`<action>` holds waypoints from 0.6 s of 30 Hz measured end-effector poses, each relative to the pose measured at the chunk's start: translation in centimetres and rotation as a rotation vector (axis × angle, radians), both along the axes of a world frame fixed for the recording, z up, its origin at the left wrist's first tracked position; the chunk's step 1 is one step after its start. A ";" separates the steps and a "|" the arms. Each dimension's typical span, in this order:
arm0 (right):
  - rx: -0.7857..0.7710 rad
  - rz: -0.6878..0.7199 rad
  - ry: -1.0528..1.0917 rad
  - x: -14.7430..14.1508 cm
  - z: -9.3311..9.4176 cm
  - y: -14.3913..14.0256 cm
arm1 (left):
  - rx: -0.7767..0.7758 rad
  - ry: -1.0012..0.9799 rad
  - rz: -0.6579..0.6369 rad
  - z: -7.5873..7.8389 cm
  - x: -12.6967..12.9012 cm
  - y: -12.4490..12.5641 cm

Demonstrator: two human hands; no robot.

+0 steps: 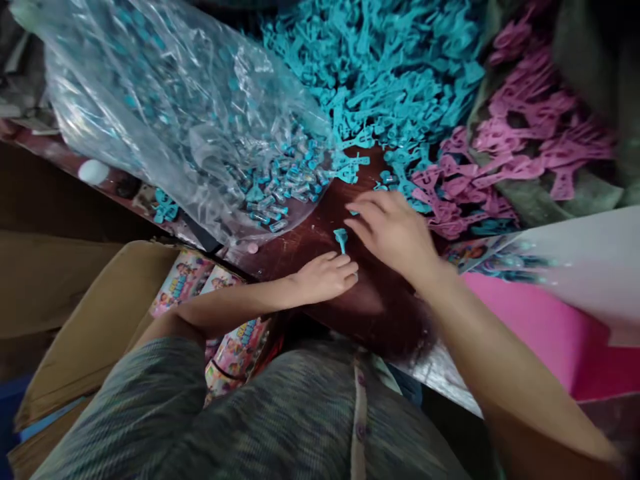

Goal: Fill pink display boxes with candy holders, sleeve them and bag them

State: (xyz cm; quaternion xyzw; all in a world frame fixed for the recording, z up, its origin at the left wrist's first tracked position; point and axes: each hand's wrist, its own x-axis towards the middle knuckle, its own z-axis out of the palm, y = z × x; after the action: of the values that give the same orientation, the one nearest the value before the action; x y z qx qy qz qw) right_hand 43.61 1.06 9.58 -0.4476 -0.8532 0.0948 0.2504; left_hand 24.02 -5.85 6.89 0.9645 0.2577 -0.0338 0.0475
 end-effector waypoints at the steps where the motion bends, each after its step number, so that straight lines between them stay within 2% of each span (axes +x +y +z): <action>1: -0.060 0.017 -0.026 -2.4 -0.5 1.9 | -0.015 0.020 0.057 0.6 -0.6 -0.4; 4: -0.160 0.002 -0.064 -8.2 -2.0 6.5 | -0.089 0.094 0.267 2.4 -2.1 -0.9; 6: -0.188 0.038 -0.092 -10.9 -2.5 8.3 | -0.111 0.109 0.419 3.0 -2.3 -0.5; 10: -0.264 0.138 -0.191 -13.8 -2.4 9.2 | -0.095 0.098 0.684 2.0 -1.2 2.1; 12: -0.297 0.141 -0.191 -13.4 -1.9 9.0 | -0.125 0.120 0.728 1.2 -0.9 3.5; 14: -0.299 0.112 -0.077 -11.4 -1.4 8.1 | -0.152 0.096 0.729 1.0 -1.5 4.3; 16: -0.292 0.062 0.155 -8.2 -0.9 6.5 | -0.206 -0.042 0.712 1.3 -3.1 4.5; 18: -0.351 0.032 0.430 -4.8 -0.6 4.1 | -0.336 -0.278 0.704 2.0 -4.8 4.2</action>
State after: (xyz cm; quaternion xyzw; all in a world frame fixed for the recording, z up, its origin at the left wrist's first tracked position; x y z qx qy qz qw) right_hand 38.79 5.19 8.99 -0.4404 -0.7579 0.3378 0.3428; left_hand 19.18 -1.62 8.86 0.7917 0.5537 0.0736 0.2476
